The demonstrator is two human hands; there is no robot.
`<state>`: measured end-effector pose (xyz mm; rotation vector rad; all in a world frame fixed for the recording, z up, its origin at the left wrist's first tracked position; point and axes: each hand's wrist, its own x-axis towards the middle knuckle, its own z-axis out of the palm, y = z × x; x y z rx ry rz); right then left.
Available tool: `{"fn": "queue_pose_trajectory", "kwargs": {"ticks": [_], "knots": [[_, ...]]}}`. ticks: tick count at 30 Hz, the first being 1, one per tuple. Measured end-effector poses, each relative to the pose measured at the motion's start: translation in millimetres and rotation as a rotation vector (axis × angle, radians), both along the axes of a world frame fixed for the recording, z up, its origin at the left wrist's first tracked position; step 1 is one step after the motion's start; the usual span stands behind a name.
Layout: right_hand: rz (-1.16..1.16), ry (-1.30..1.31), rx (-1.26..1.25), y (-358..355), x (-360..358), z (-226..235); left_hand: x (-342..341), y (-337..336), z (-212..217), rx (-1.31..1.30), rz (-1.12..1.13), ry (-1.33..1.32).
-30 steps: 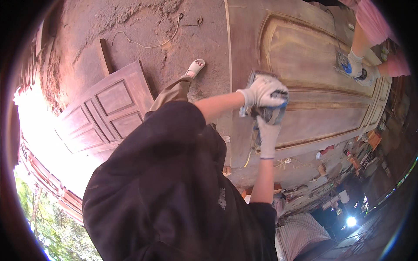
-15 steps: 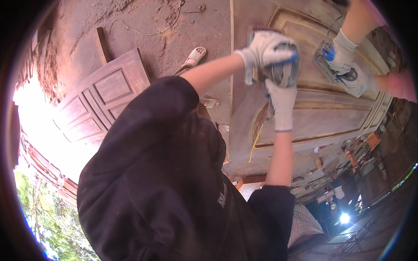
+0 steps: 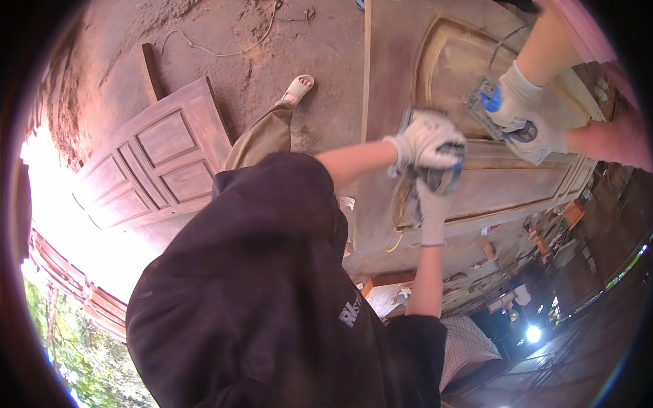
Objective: The person uses an electric sander to smooth the surface of a large wooden door. They move the sander across the panels and edges while another person sands a nearby section.
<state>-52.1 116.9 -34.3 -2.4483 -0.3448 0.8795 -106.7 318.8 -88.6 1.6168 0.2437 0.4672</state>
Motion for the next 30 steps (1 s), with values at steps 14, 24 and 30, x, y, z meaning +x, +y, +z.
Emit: {"fn": "queue_pose_trajectory", "kwargs": {"ticks": [14, 24, 30], "knots": [[-0.023, -0.027, 0.091, -75, -87, 9, -57, -76, 2, -0.032, -0.142, 0.045], [0.053, -0.074, 0.236, 82, -75, 22, -53, 47, -4, 0.053, 0.017, 0.029], [0.151, 0.03, 0.078, 186, -42, 30, -18, 143, -40, 0.335, 0.259, -0.103]]}}
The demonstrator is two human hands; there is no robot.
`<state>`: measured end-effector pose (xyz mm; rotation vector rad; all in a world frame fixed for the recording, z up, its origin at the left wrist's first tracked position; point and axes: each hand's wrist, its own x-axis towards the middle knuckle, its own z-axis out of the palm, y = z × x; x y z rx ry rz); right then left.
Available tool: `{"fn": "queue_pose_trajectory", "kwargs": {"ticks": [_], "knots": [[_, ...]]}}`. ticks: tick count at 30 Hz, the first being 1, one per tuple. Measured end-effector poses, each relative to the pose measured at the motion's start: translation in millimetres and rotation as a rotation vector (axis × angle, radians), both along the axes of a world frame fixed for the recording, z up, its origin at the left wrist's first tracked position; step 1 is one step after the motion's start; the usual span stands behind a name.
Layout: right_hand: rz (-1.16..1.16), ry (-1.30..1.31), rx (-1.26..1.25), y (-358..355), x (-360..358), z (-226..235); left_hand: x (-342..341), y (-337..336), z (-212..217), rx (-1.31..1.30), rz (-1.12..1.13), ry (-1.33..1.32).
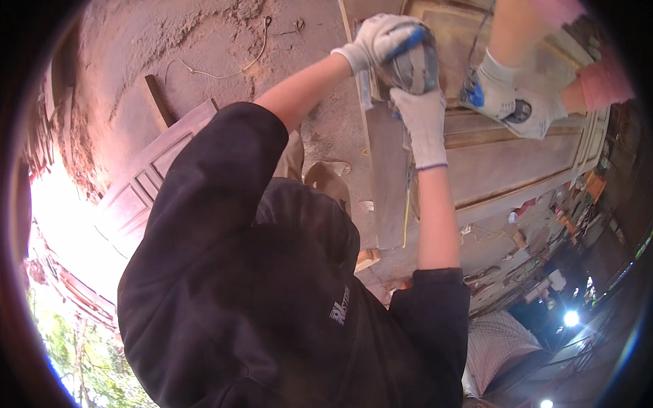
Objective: The person uses an electric sander to smooth the surface of a large wooden door. They move the sander across the panels and edges while another person sands a nearby section.
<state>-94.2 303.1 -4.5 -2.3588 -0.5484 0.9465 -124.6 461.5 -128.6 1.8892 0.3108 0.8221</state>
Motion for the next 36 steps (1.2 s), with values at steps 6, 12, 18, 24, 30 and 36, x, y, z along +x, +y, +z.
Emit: {"fn": "queue_pose_trajectory", "kwargs": {"ticks": [6, 12, 18, 24, 30, 36], "knots": [[-0.128, -0.014, 0.099, -100, -42, -21, -39, -90, 19, -0.144, -0.141, 0.04], [-0.352, 0.076, -0.07, -263, -110, -6, -95, -243, 40, -0.181, -0.344, 0.015], [-0.112, -0.275, -0.05, -323, -140, -9, -106, -282, 67, -0.239, -0.582, 0.245], [-0.149, -0.192, 0.033, -210, -120, 59, -86, -200, 115, -0.396, -0.56, 0.473], [-0.269, -0.421, 0.054, -205, -125, 8, -61, -171, 125, 0.202, -0.462, 0.488], [-0.418, -0.399, 0.015, -280, -157, 15, -54, -238, 113, 0.699, -0.704, 0.182]]}}
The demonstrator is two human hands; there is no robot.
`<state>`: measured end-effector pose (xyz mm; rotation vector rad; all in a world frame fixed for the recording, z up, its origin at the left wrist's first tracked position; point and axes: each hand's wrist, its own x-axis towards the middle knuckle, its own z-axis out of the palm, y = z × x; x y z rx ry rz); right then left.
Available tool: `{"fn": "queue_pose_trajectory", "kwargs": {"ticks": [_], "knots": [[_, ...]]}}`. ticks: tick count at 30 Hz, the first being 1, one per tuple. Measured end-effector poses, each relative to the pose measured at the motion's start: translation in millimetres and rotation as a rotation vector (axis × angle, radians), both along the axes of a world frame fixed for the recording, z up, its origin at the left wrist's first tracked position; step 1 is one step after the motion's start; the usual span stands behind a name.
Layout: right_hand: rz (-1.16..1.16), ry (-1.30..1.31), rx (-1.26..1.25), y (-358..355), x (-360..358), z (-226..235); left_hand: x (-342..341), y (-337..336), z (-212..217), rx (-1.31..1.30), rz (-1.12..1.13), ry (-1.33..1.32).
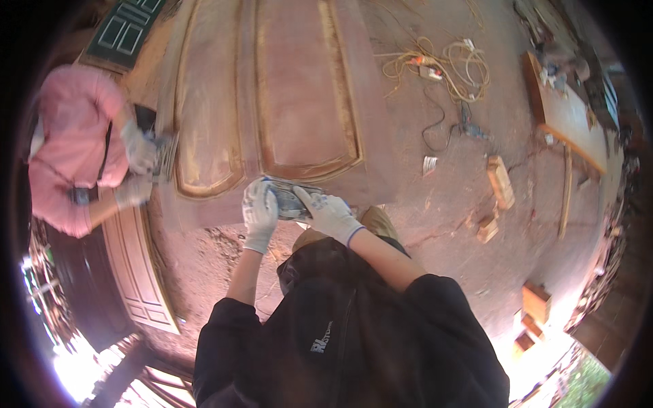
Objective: The person uses an electric sander to smooth the surface of a large wooden door. They move the sander across the panels and edges while another person sands a nearby section.
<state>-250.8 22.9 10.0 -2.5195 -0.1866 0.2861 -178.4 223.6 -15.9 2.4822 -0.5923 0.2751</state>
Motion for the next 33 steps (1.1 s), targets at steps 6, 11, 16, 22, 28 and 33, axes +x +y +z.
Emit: {"fn": "queue_pose_trajectory", "kwargs": {"ticks": [6, 11, 16, 22, 28, 33], "knots": [[0.03, 0.195, -0.083, -127, -41, 8, -42, -134, 23, 0.12, -0.409, 0.008], [0.081, 0.024, -0.099, -212, -30, -22, -54, -218, 18, 0.024, -0.314, 0.039], [0.174, -0.206, -0.146, -290, 51, -24, 10, -296, 27, 0.034, -0.176, 0.063], [0.177, -0.164, -0.5, -308, 177, -1, 103, -346, 44, 0.11, 0.065, 0.168], [0.148, -0.403, -0.468, -304, 130, -25, 83, -324, 38, 0.147, -0.094, 0.2], [0.236, -0.286, -0.184, -279, 62, -14, 3, -279, 15, 0.06, -0.165, 0.189]]}}
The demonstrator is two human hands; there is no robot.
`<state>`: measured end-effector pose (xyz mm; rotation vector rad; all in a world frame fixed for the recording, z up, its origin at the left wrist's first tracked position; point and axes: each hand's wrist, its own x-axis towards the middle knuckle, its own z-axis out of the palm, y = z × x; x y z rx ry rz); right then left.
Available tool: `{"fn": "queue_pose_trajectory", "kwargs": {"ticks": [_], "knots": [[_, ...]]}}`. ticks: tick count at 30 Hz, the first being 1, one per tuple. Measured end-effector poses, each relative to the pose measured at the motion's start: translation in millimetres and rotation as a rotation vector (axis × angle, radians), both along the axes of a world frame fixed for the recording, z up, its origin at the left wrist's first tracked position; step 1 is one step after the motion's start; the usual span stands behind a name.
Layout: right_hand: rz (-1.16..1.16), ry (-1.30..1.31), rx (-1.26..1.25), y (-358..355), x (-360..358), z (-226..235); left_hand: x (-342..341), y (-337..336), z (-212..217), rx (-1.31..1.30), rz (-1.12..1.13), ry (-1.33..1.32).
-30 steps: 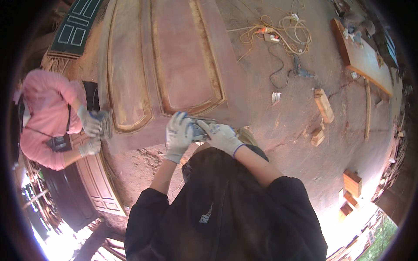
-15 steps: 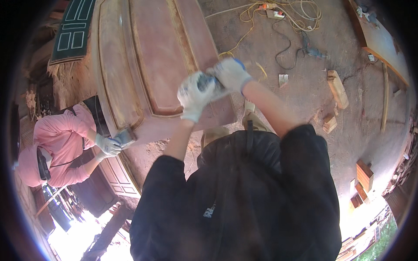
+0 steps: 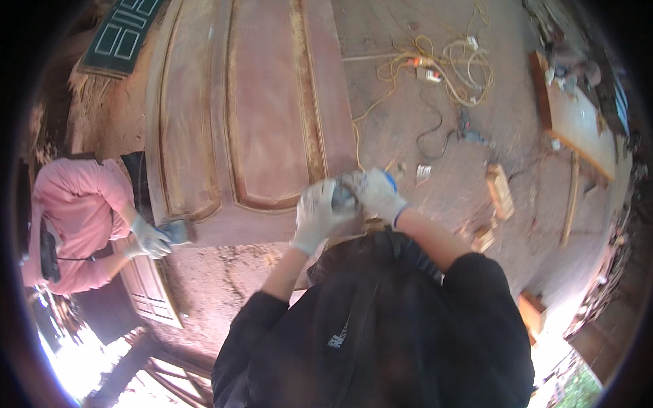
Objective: The person uses an electric sander to smooth the surface of a large wooden door. They move the sander across the panels and edges while another person sands a nearby section.
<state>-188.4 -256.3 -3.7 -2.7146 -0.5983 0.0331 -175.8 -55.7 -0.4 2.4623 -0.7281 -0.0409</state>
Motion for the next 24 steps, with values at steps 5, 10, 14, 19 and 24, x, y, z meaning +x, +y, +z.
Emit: {"fn": "queue_pose_trajectory", "kwargs": {"ticks": [5, 10, 14, 19, 24], "knots": [[0.215, 0.355, -0.047, 39, -1, 10, -67, 27, 16, -0.1, 0.164, 0.049], [0.466, 0.277, 0.109, 56, 20, -16, -83, 20, 28, -0.041, 0.412, 0.15], [0.832, 0.049, -0.222, 26, 66, -22, -70, -24, -1, 0.063, 0.526, 0.121], [0.917, -0.423, -0.166, -47, 194, -17, 31, -108, -15, 0.107, 0.725, -0.049], [0.784, -0.111, -0.065, -102, 323, -26, 174, -174, 3, 0.108, 0.767, 0.062]]}}
